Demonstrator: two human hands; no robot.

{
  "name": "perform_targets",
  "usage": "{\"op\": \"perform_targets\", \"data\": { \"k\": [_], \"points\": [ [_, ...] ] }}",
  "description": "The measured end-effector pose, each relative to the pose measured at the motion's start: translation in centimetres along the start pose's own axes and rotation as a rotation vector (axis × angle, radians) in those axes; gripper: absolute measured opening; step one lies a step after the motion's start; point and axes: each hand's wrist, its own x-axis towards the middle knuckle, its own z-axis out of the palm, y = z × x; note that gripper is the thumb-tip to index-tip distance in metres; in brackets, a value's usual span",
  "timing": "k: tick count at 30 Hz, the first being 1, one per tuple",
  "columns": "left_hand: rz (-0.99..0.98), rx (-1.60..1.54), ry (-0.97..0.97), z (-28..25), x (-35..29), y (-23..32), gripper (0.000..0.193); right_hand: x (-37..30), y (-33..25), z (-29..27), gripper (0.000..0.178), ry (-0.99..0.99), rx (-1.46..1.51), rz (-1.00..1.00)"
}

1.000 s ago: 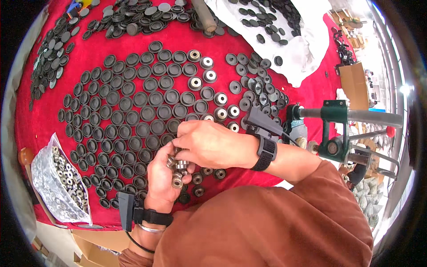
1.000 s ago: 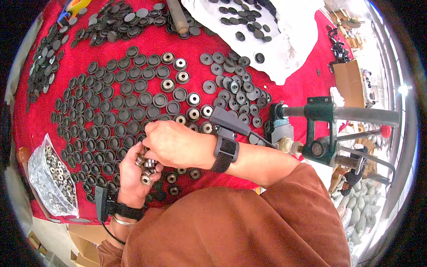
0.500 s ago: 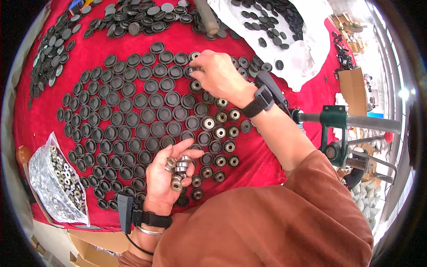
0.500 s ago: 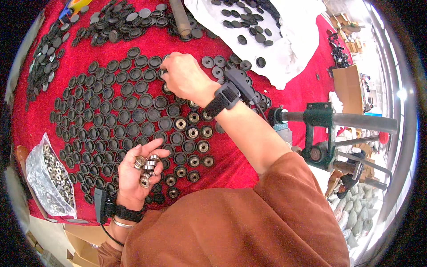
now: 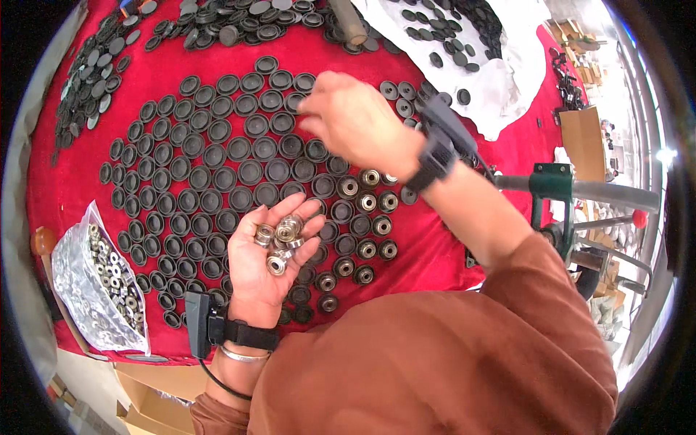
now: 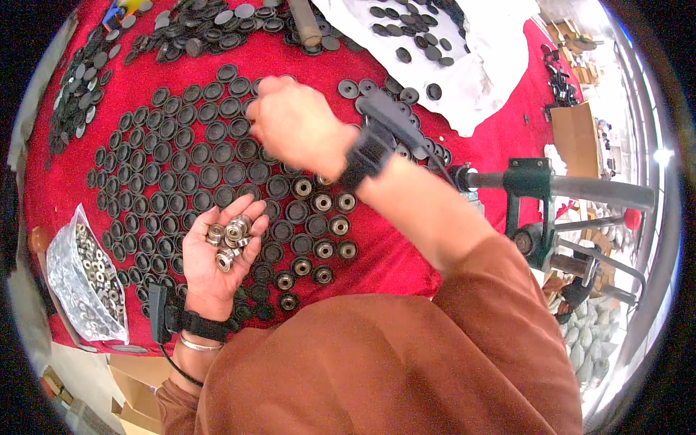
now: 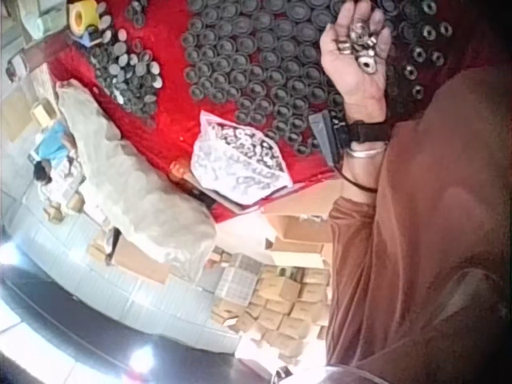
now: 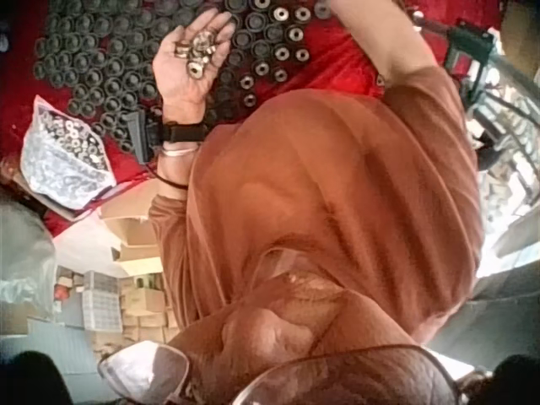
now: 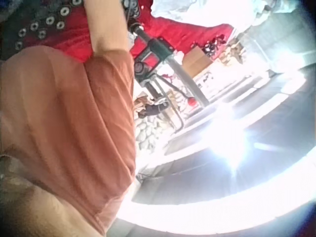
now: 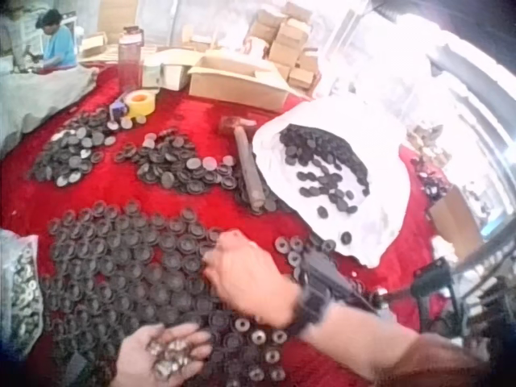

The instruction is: The person is assembling small circular plastic components with metal inserts at a workstation.

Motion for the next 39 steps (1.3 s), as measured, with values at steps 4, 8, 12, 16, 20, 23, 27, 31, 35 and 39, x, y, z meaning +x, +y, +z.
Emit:
{"op": "perform_targets", "data": {
  "k": [4,8,12,16,20,23,27,31,35,39],
  "points": [
    [0.025,-0.049,-0.104,-1.1,0.0,-0.1,0.036,-4.4,-5.4,-0.6,0.010,-0.070,0.536,-0.305],
    [0.013,-0.015,0.064,-0.6,-0.1,-0.6,0.029,-5.4,-6.5,-1.0,0.018,-0.219,0.448,-0.326],
    [0.024,-0.031,0.128,-0.6,0.0,-1.4,0.029,-6.0,-7.4,-2.0,0.021,-0.373,0.177,-0.466],
    [-0.066,-0.031,0.084,-0.9,-0.2,-1.1,0.031,-7.2,-7.1,-1.7,0.022,-0.306,0.197,-0.502],
    [-0.152,-0.077,-0.002,-0.6,-0.3,-1.0,0.034,-7.9,-6.5,-1.5,0.019,-0.213,0.227,-0.517],
    [-0.142,0.019,0.140,1.0,-0.5,-1.5,0.026,-8.0,-6.2,-1.8,0.016,-0.249,0.233,-0.526],
    [-0.134,-0.021,0.038,0.7,-0.6,-1.3,0.032,-7.2,-5.5,-2.8,0.013,-0.252,0.241,-0.391],
    [-0.095,0.041,0.060,0.2,-0.3,-1.2,0.041,-5.9,-0.4,-3.0,0.012,-0.079,0.041,-0.055],
    [-0.110,0.037,0.025,-0.2,-0.5,-1.3,0.042,-6.0,2.5,-0.9,0.020,-0.097,0.148,0.203],
    [-0.111,0.002,-0.001,-0.5,-0.6,-1.3,0.042,-5.9,2.8,0.1,0.020,-0.063,0.165,0.174]
  ]
}}
